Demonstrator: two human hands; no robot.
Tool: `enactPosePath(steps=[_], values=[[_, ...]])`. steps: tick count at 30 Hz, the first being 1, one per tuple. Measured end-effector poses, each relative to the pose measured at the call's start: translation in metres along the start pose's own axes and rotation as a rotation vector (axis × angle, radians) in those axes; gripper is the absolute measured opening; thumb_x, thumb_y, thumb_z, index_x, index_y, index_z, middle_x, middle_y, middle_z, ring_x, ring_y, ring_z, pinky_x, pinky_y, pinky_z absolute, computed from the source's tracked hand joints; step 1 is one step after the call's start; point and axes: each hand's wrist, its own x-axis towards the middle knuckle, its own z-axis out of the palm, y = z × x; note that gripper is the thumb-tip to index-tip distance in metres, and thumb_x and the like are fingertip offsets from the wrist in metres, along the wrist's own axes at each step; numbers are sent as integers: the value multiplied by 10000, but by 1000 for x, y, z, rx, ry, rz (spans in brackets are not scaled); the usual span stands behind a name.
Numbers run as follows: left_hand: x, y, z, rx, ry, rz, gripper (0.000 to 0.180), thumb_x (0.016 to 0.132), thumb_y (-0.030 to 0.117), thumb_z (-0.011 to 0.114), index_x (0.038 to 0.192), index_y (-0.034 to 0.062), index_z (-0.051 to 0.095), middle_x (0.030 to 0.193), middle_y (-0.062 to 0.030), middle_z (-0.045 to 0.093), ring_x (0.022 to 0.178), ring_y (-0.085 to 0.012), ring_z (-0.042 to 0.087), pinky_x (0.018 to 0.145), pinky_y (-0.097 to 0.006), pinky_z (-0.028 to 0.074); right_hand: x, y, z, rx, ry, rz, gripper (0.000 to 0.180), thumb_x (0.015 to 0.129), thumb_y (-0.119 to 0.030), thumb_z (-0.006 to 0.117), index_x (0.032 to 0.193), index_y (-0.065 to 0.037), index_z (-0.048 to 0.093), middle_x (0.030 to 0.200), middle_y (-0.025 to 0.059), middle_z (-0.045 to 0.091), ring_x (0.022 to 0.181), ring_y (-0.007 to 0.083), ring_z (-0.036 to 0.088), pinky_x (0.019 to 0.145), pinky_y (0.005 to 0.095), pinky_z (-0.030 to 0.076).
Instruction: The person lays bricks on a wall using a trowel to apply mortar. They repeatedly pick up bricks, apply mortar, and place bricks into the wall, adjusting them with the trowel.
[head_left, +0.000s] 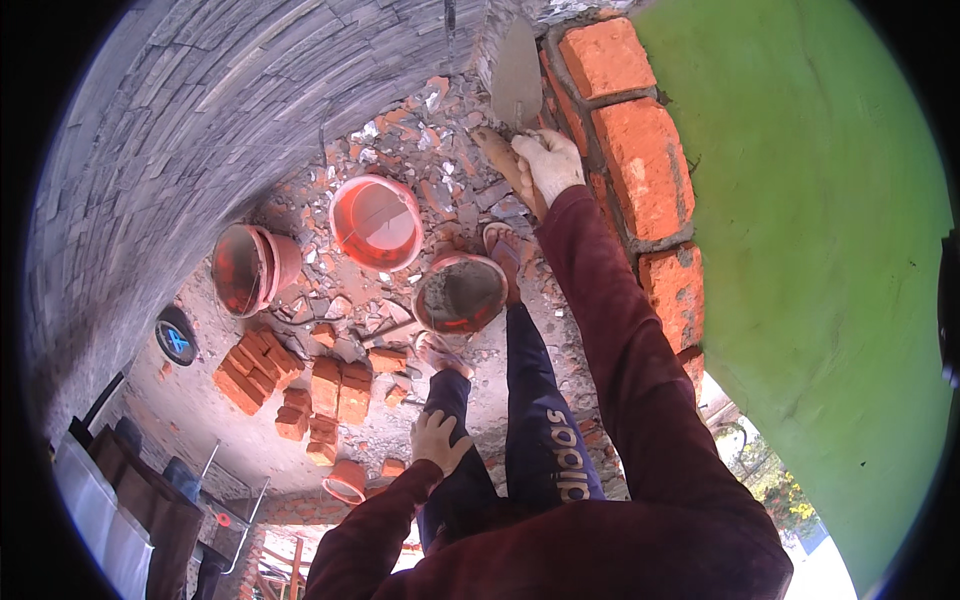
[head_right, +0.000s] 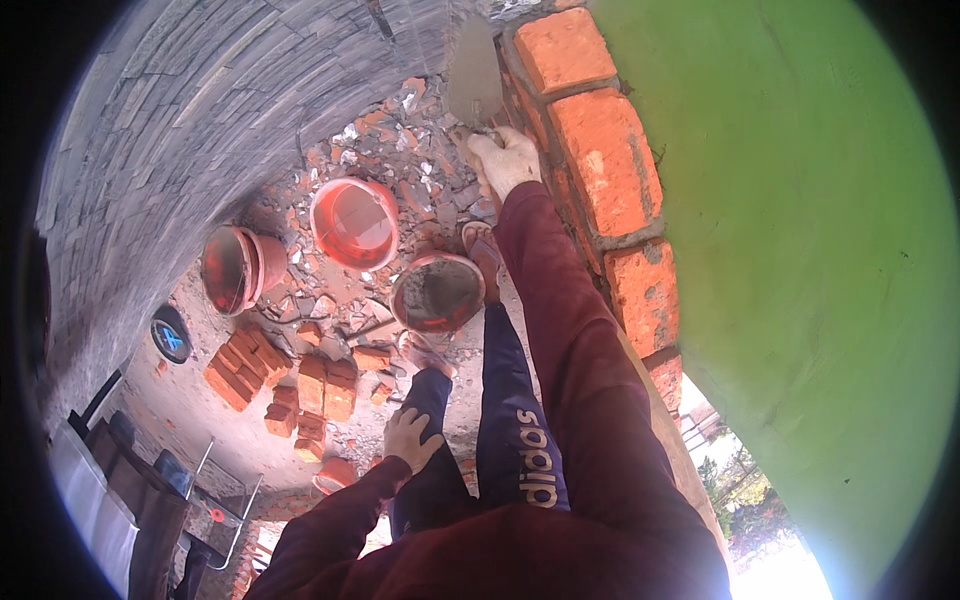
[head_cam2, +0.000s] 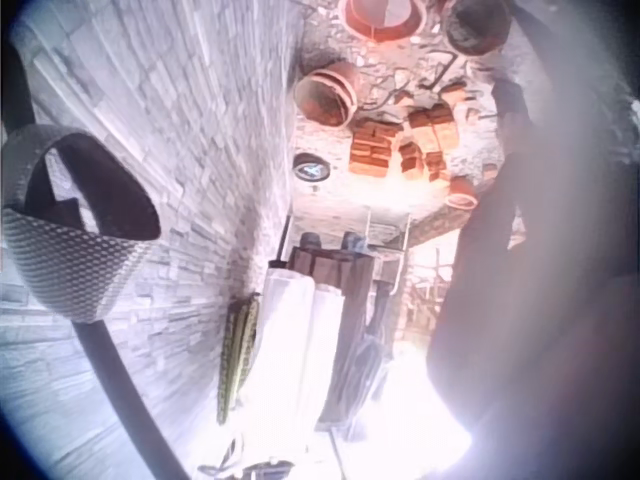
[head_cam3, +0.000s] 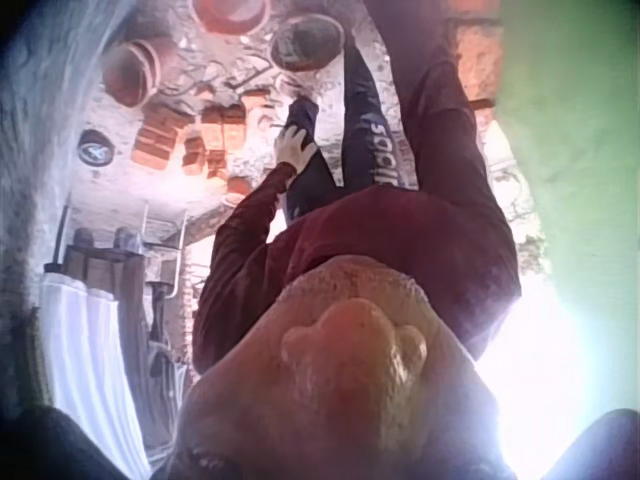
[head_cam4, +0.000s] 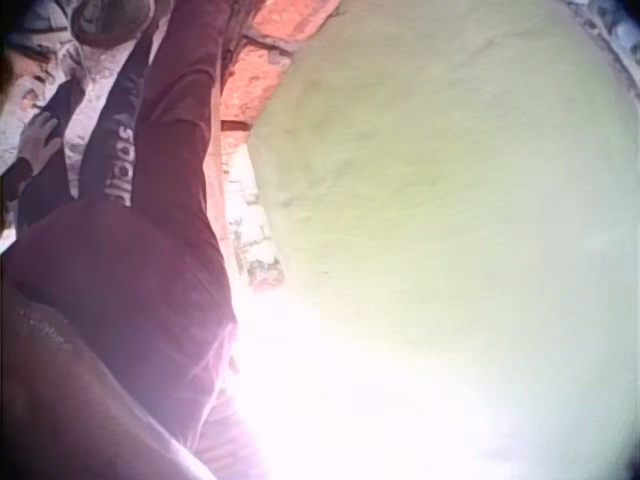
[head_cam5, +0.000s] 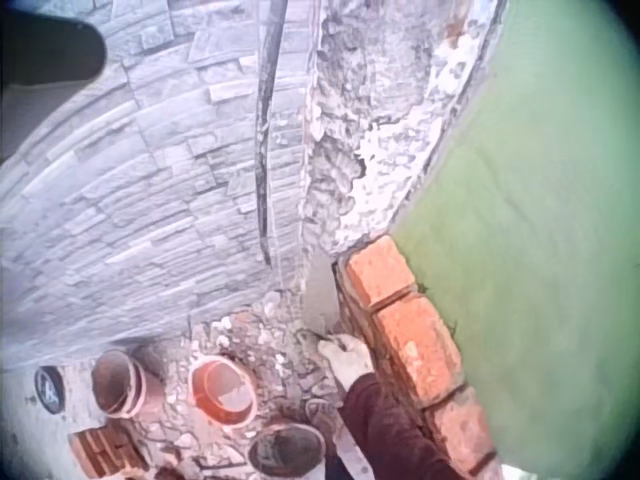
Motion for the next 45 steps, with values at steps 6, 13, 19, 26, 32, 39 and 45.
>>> enactPosePath(steps=[6, 13, 19, 26, 32, 39, 45], values=[[-5, -18, 12, -73, 37, -12, 532, 841, 430, 762, 1232, 74, 705, 1365, -166, 587, 1330, -458, 450, 1113, -551, 388, -40, 25, -24, 111, 55, -6, 131, 897, -143, 684, 850, -31, 636, 622, 27, 579, 421, 118, 495, 386, 299, 407], [-7, -35, 23, -157, 97, 2, 515, 839, 439, 752, 1206, 81, 718, 1348, -136, 608, 1325, -402, 461, 1111, -539, 374, -81, 77, -42, -399, 266, -234, 289, 885, -260, 703, 987, 9, 675, 708, 139, 639, 630, 264, 669, 623, 414, 552], [-6, -39, 34, -251, 109, -69, 484, 834, 420, 750, 1176, 78, 724, 1308, -131, 645, 1312, -391, 486, 1107, -529, 383, -154, 37, -40, -1013, -45, -426, 398, 877, -277, 711, 1154, 4, 665, 827, 175, 640, 765, 316, 657, 750, 403, 539], [-5, -22, 48, -347, 170, -209, 447, 832, 409, 743, 1138, 84, 733, 1262, -104, 672, 1281, -357, 520, 1096, -517, 393, -97, -45, -23, -421, -756, 368, 249, 938, -189, 648, 1093, 1, 602, 740, 25, 580, 573, 138, 554, 490, 292, 462], [-12, -6, 64, -344, 219, -271, 438, 835, 427, 739, 1122, 95, 736, 1221, -75, 680, 1243, -335, 546, 1081, -502, 406, -117, -94, -53, -119, -205, 126, 195, 1000, -181, 561, 1059, 3, 592, 700, 17, 548, 450, 93, 469, 361, 253, 370], [-18, -30, 41, -290, 181, -272, 402, 830, 399, 720, 1105, 106, 737, 1222, -81, 676, 1238, -312, 553, 1080, -485, 406, -198, 43, -30, -1245, -273, -173, 360, 900, -278, 674, 1097, 14, 597, 854, 195, 691, 806, 389, 716, 738, 493, 551], [-38, -53, 71, -202, 93, -248, 379, 842, 362, 707, 1113, 99, 740, 1219, -95, 668, 1247, -319, 544, 1101, -499, 385, -181, 177, 8, -1833, -487, -123, 317, 938, -282, 632, 1107, -19, 680, 1050, 226, 741, 1003, 398, 725, 833, 499, 583]])
